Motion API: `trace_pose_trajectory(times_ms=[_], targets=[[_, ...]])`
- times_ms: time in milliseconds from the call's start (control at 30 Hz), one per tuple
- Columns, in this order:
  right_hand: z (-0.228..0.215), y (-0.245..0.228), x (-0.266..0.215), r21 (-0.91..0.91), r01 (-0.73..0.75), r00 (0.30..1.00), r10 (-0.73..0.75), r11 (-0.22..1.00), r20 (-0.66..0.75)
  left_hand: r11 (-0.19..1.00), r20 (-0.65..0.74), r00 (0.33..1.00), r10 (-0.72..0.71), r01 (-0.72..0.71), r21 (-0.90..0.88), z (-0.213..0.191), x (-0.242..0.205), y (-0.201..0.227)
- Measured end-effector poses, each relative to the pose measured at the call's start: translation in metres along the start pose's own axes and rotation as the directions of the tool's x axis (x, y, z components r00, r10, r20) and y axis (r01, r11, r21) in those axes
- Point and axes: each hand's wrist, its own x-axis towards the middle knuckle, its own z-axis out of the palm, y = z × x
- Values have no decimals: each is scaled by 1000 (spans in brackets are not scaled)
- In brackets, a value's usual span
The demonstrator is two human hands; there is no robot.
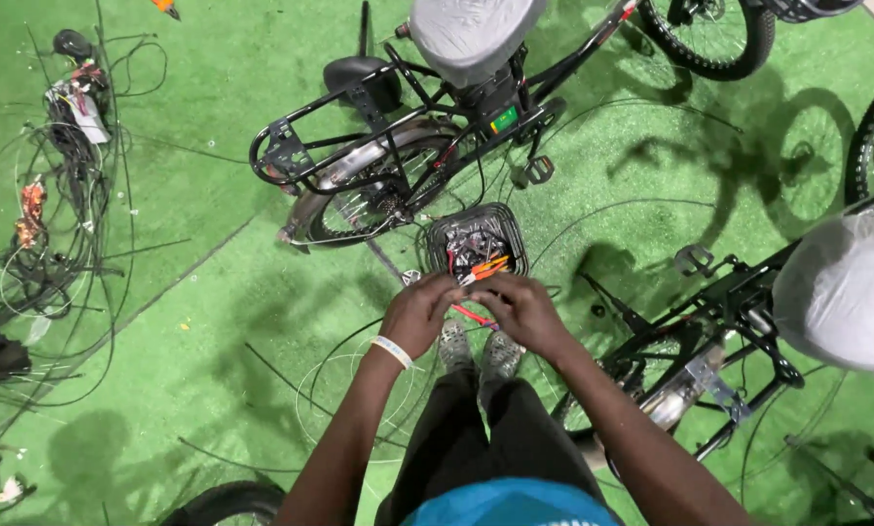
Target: The person uses red pliers to cut a black cable and then routes the cable along the bicycle frame. They thread the cable through the handlebars and down the frame to the rear wheel area, securing it near the chain and battery pack.
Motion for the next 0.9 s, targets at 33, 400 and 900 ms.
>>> trace_pose_trajectory(times_ms=[33,400,900], targets=[[-5,6,-6,0,-12,1000,12,1000,-1,1000,10,1000,-3,3,-5,-9,-14,-5],[-61,-9,17,-326,80,995,-93,942,-25,986,-183,983,-24,-7,-164,-76,-41,3],[-163,-14,67,-417,140,974,-201,898,-105,953,-376,918,-127,7,-304,-41,38,77]])
